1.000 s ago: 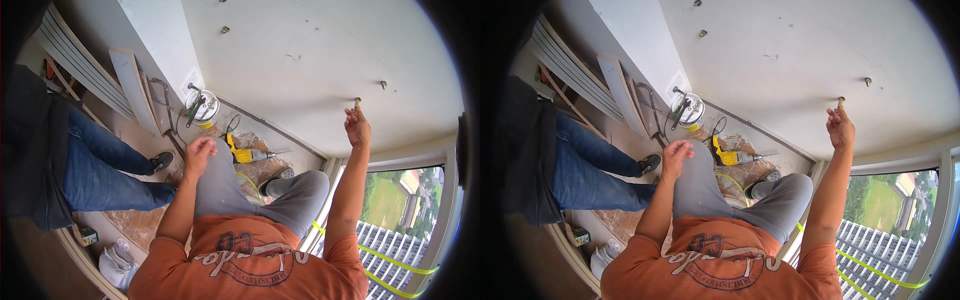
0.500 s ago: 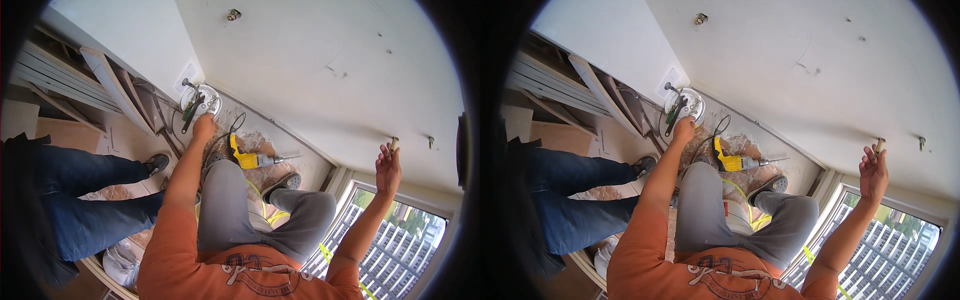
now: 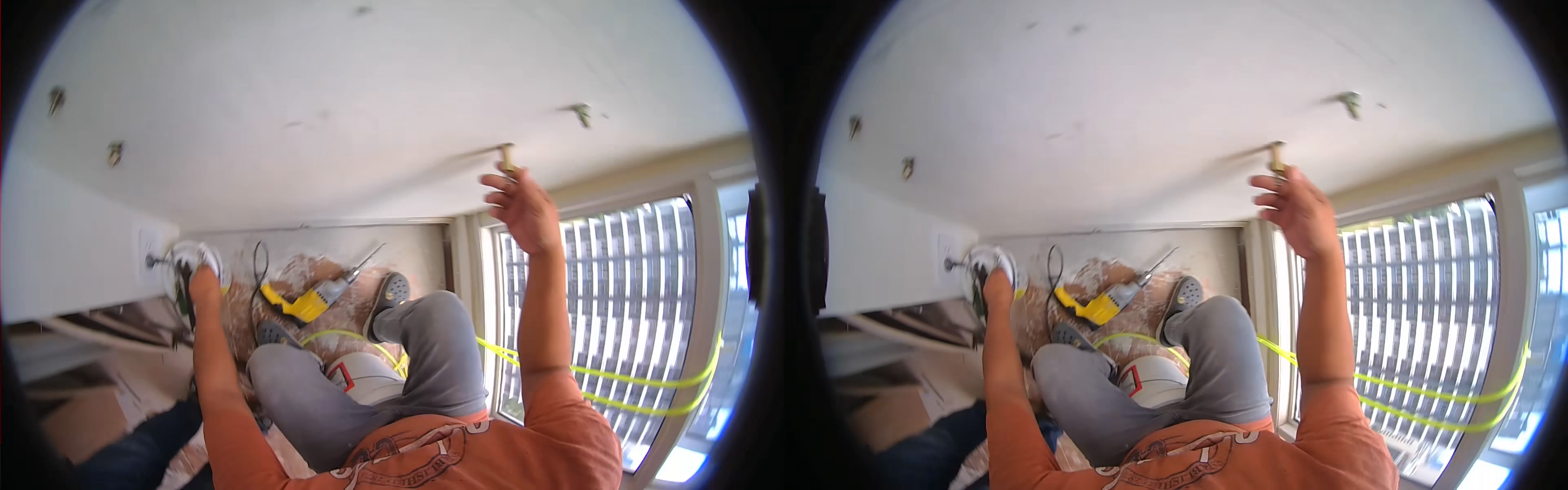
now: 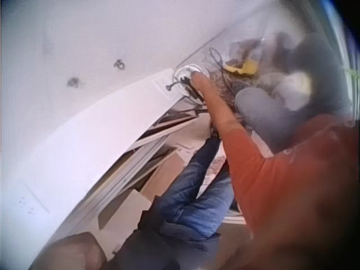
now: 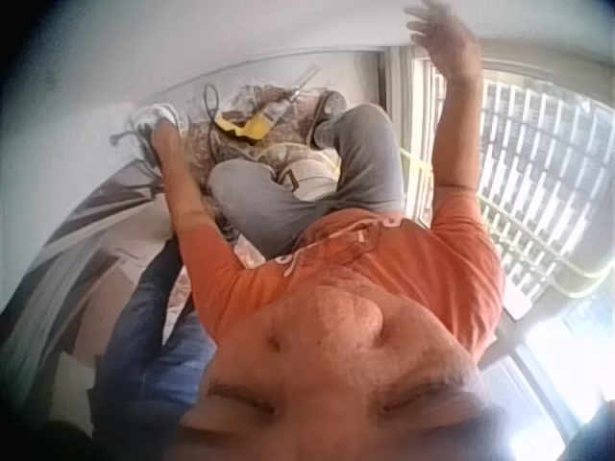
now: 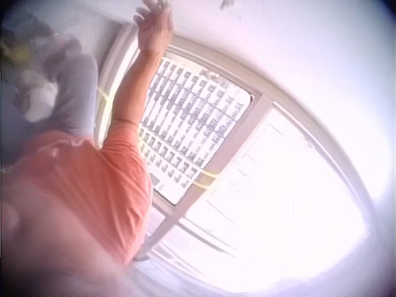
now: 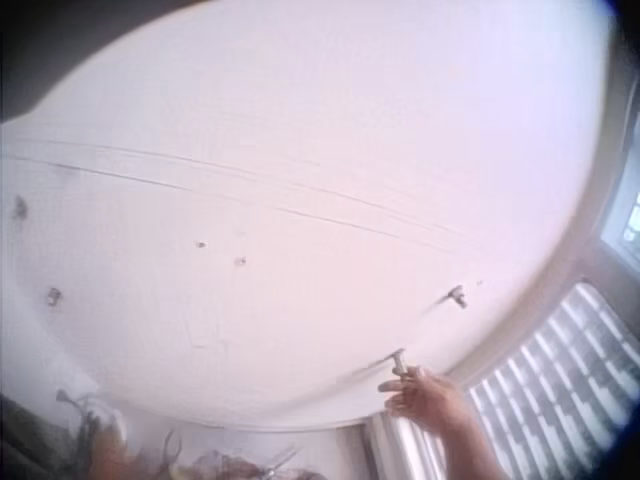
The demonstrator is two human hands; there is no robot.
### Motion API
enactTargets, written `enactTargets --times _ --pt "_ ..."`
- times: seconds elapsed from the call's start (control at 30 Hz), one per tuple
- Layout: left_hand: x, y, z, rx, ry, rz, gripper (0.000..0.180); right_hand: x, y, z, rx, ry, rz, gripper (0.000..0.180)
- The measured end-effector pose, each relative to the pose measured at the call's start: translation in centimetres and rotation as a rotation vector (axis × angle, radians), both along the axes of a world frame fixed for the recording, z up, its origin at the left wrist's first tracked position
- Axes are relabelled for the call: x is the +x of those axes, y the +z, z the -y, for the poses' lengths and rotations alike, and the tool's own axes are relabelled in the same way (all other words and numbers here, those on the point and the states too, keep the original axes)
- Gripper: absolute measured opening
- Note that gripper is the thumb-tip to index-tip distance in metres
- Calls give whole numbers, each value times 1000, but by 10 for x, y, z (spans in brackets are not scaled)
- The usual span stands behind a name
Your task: The person drills holes into the ceiling using a yellow power drill, then inserts and tightens metal fixtures with a wrench. A second person assists by handing over tools and fixtures. The task involves repeated drilling and fastening of ceiling hardware.
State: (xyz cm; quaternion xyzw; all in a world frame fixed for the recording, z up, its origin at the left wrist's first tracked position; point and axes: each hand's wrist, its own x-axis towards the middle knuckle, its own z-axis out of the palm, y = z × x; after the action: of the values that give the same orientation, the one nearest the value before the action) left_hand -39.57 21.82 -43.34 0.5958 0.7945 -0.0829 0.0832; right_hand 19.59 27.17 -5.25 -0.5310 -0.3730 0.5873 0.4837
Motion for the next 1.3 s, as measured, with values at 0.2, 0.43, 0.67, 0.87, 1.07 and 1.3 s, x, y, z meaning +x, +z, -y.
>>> enactTargets --times 0.2,0.43,0.67,0.87,1.07,1.3 --pt "75 55 -17 242 -123 333 14 20 10 25 5 -162 -28 47" --pt "257 230 -31 277 -64 1526 12 12 -10 57 -9 -193 -145 47" --pt "451 355 -20 405 -23 2007 20 14 4 53 22 -189 -163 40" --pt "509 359 -23 519 135 1934 19 38 20 14 -1 -154 -28 35" --pt "525 362 -24 635 165 1884 19 42 28 -13 42 33 151 29" --pt "532 360 -28 662 194 1878 19 45 28 -20 67 82 152 24"
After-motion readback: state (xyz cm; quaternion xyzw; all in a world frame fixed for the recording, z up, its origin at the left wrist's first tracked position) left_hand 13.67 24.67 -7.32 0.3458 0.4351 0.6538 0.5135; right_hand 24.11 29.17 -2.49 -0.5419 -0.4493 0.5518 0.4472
